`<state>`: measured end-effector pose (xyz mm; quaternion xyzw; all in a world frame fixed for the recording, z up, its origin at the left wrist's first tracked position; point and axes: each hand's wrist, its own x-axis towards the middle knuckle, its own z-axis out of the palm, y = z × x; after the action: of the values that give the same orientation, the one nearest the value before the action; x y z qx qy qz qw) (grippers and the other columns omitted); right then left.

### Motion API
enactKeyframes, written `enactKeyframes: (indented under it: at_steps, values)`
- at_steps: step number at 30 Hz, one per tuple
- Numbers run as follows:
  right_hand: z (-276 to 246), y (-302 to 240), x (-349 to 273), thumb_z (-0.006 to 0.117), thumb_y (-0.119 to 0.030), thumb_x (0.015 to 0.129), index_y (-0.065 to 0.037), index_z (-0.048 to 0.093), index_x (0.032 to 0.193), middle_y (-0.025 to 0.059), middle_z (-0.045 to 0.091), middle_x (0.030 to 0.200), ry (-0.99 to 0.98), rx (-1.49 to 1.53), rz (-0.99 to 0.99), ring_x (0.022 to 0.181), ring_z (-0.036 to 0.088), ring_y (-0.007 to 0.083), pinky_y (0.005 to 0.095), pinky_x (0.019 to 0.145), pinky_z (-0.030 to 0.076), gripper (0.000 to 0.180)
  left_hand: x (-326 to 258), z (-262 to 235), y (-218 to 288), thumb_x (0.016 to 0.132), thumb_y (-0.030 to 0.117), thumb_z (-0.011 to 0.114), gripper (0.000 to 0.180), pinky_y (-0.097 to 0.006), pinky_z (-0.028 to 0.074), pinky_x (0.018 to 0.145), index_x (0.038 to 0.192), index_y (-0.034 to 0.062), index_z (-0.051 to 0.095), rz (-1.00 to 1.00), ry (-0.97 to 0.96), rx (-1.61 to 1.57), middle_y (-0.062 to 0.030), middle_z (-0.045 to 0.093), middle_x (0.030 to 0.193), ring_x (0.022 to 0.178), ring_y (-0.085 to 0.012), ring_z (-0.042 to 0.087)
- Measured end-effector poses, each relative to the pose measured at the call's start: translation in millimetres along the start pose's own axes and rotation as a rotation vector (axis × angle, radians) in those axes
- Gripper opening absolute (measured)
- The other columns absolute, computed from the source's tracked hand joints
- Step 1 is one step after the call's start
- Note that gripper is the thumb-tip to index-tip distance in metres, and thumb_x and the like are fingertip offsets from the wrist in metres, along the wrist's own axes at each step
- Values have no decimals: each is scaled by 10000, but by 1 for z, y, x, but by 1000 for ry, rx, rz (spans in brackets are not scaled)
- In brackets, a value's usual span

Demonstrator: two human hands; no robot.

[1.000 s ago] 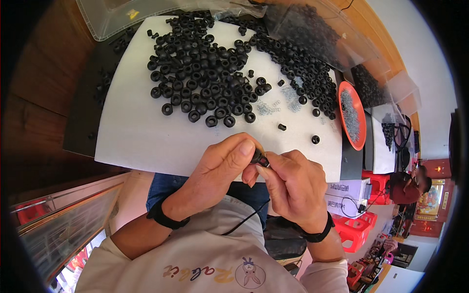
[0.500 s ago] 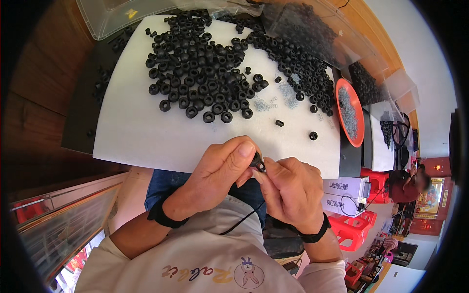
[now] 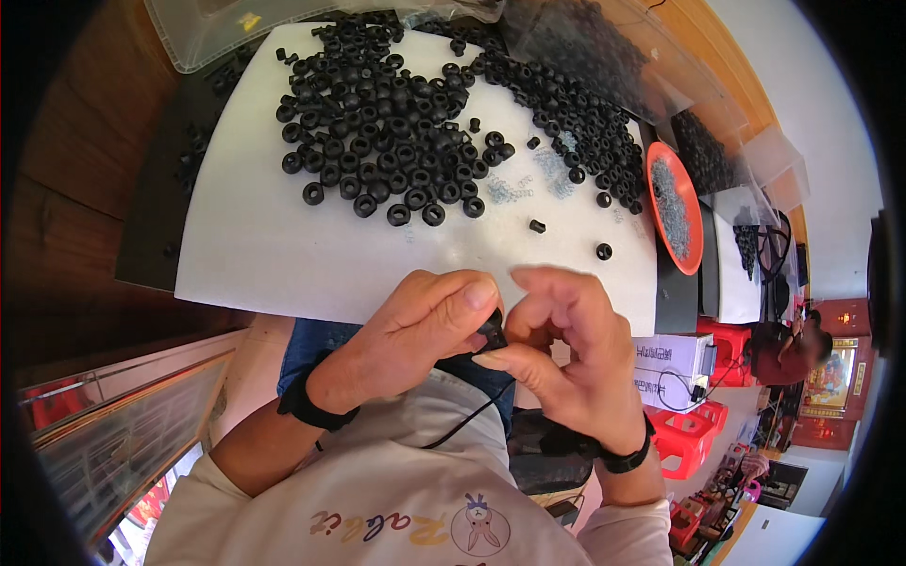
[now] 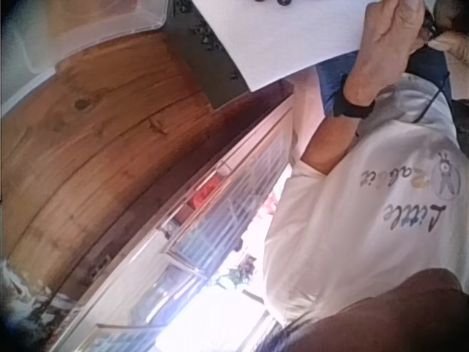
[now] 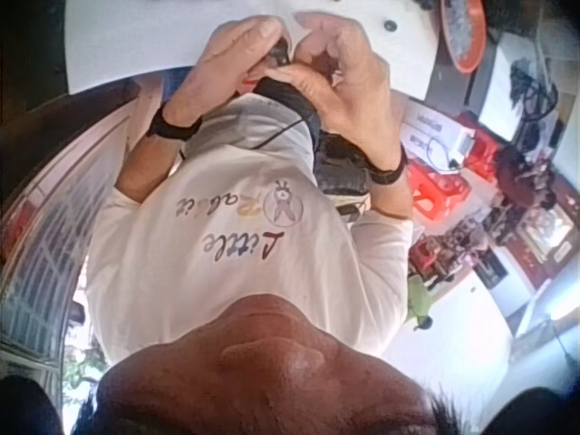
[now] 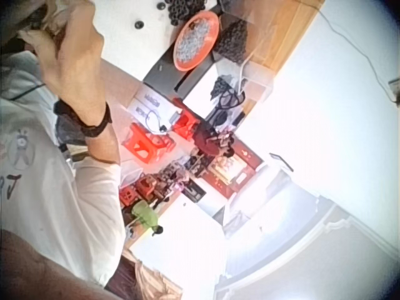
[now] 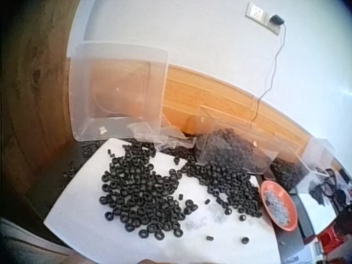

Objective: Assembling small plastic and metal components by hand.

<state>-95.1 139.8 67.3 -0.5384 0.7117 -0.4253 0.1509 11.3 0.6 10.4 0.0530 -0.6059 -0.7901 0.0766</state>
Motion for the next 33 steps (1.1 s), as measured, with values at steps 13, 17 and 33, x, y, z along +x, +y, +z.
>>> enactKeyframes:
  at_steps: [13, 17, 33]
  values:
    - [-8, 8, 17, 744, -103, 779, -5, 556, 1028, 26, 579, 692, -196, 287, 85, 581, 539, 75, 225, 510, 426, 327, 1, 7, 2, 1006, 332, 324, 444, -226, 331, 498, 790, 20, 555, 34, 51, -2, -9, 499, 637, 541, -66, 411]
    - [5, 9, 7, 750, -95, 762, -20, 592, 978, 43, 577, 703, 28, 209, 53, 550, 552, 111, 239, 476, 424, 278, 2, 8, -5, 1019, 324, 323, 431, -220, 322, 506, 798, 14, 526, 124, 128, -71, 9, 463, 641, 557, -55, 387]
    - [-3, 13, 3, 698, -8, 758, -18, 564, 961, 86, 539, 623, 176, -343, -198, 471, 525, 223, 306, 429, 388, 243, 9, 1, -9, 1015, 278, 360, 349, -239, 360, 526, 991, -37, 508, 81, 3, -316, -23, 431, 649, 565, -95, 406]
